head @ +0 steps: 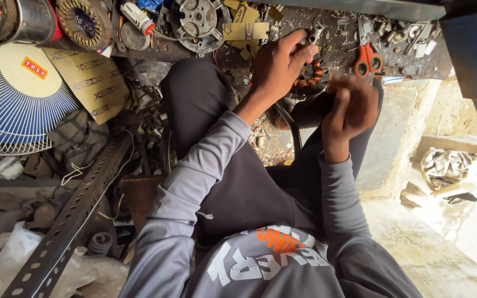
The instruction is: Repairing a fan motor stator by manipulating coils and connecting wires.
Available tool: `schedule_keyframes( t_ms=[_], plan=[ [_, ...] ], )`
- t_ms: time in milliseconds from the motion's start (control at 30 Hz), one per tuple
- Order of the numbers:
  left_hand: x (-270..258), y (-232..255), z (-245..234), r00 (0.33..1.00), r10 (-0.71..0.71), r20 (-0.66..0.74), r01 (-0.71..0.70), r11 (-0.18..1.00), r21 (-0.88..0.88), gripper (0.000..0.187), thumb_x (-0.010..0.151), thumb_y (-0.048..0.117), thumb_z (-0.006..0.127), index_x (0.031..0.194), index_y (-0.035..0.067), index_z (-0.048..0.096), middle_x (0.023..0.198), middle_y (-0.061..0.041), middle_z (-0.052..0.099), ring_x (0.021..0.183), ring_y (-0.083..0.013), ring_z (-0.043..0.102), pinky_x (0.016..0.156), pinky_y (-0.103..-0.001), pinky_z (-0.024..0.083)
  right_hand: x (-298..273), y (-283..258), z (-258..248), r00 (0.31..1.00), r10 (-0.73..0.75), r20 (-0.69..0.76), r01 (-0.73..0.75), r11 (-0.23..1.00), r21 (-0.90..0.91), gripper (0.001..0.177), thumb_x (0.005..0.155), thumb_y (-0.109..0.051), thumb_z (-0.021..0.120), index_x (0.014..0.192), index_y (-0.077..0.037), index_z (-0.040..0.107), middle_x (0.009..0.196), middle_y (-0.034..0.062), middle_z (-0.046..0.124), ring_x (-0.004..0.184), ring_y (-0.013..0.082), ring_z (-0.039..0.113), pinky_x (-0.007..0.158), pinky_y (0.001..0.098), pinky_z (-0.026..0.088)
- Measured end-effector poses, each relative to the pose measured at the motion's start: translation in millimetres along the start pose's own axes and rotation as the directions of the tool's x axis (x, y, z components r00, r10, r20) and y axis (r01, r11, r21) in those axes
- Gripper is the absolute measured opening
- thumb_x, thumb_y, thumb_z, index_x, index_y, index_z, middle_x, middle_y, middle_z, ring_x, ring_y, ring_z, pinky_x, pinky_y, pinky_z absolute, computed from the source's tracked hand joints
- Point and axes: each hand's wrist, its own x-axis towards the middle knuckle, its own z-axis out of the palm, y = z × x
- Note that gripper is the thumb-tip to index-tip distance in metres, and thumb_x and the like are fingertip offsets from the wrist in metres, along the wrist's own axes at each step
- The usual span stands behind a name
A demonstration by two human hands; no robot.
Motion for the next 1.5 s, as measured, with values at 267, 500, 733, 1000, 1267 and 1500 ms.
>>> schedule_keyframes(
  t_ms=[267,500,733,1000,1267,1500],
  plan=[
    [1.5,-12.6,9.8,0.999,-0.016,0.031,0.02,0.994,-0.106,0.03,0.102,0.041,0.061,0.101,0.012,0.064,0.073,0.005,0.075,0.051,-0.0101,0.064,0.046,-0.03,0.044,-7.5,-18.6,2.2,0.967,-0.196,0.159,0.23,0.947,-0.226,0.008,0.108,0.002,0.058,0.114,0.006,0.053,0.107,0.0244,0.071,0.099,0.0324,0.074,0.089,0.0402,0.064],
    [2.3,-13.5,6.9,0.999,0.018,0.028,-0.017,0.999,-0.045,0.037,0.104,0.047,0.056,0.095,0.012,0.063,0.074,0.007,0.077,0.051,-0.0051,0.064,0.044,-0.026,0.041,-2.8,-25.3,5.9,0.909,-0.31,0.277,0.401,0.83,-0.388,0.009,0.104,0.002,0.062,0.11,0.005,0.055,0.103,0.0235,0.074,0.094,0.0357,0.076,0.081,0.0389,0.062],
    [3.3,-15.4,9.3,0.995,-0.054,0.079,0.067,0.982,-0.176,0.036,0.103,0.045,0.058,0.098,0.009,0.063,0.076,0.004,0.077,0.052,-0.0058,0.062,0.044,-0.026,0.041,-13.9,-20.1,10.5,0.978,-0.157,0.135,0.194,0.921,-0.339,0.009,0.107,0.005,0.058,0.115,0.006,0.057,0.11,0.0221,0.072,0.103,0.0313,0.075,0.087,0.0368,0.062],
    [-3.3,-20.3,11.7,0.995,0.003,0.098,0.038,0.911,-0.412,0.037,0.105,0.044,0.061,0.106,0.008,0.066,0.08,0.002,0.075,0.068,-0.0059,0.068,0.057,-0.025,0.048,-9.8,-33.1,6.3,0.968,-0.215,0.133,0.243,0.937,-0.251,0.012,0.102,0.012,0.056,0.113,0.007,0.054,0.105,0.0202,0.068,0.101,0.0304,0.074,0.09,0.0387,0.063],
    [-40.1,18.8,-2.4,0.986,-0.102,0.133,0.128,0.97,-0.207,0.032,0.101,0.04,0.062,0.104,0.01,0.069,0.078,0.006,0.076,0.06,-0.0026,0.066,0.053,-0.022,0.044,-15.1,-58.8,-2.8,0.975,-0.179,0.13,0.215,0.903,-0.371,0.012,0.104,0.007,0.062,0.116,0.004,0.061,0.101,0.0181,0.071,0.089,0.0291,0.073,0.081,0.0356,0.058],
    [-99.0,32.9,-18.0,0.966,-0.115,0.232,0.241,0.725,-0.646,0.03,0.106,0.031,0.066,0.109,0.001,0.069,0.086,-0.006,0.075,0.073,-0.0111,0.066,0.068,-0.028,0.053,3.9,-8.2,-55.4,0.938,0.274,-0.215,-0.273,0.961,0.033,0.014,0.107,0.0,0.058,0.117,0.003,0.067,0.086,0.0074,0.058,0.07,0.0125,0.048,0.062,0.0268,0.039]
  ],
)
